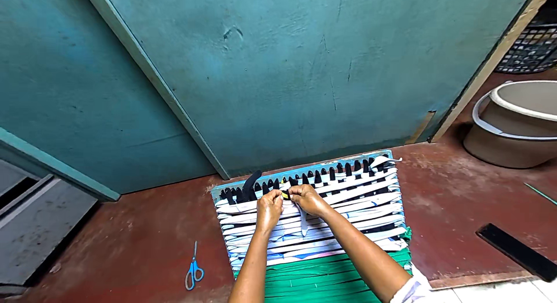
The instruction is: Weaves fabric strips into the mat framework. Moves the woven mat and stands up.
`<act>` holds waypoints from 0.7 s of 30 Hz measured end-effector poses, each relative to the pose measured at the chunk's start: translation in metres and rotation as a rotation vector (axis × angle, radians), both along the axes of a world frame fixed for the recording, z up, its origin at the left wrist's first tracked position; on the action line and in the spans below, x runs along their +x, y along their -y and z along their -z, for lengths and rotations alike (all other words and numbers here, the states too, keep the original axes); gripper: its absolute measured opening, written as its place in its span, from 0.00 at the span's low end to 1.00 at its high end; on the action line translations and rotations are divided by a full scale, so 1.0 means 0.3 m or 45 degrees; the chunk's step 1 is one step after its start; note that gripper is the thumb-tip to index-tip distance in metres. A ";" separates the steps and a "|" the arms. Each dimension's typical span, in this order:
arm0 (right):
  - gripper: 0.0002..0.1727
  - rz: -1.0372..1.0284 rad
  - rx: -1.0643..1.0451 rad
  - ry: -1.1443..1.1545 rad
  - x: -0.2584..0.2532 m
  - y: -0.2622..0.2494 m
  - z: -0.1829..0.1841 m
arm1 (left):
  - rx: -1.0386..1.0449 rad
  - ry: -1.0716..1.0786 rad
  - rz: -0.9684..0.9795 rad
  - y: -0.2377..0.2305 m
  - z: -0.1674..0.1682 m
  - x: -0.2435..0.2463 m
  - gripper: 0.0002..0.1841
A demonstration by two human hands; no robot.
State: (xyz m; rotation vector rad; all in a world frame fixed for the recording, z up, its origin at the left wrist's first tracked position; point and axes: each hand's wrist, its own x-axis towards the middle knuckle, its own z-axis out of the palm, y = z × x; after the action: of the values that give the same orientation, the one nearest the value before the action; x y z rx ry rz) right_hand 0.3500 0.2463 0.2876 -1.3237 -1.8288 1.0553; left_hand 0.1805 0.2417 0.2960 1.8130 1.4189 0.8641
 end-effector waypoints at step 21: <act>0.09 0.571 1.194 0.321 -0.010 0.046 0.164 | 0.432 1.589 -0.590 0.082 -0.088 -0.404 0.20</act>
State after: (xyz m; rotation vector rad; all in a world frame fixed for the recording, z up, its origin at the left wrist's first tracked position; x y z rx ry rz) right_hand 0.3469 0.2325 0.2385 -1.1780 -1.7121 -0.2276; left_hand 0.0592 0.2172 0.3224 0.7168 0.8237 2.0639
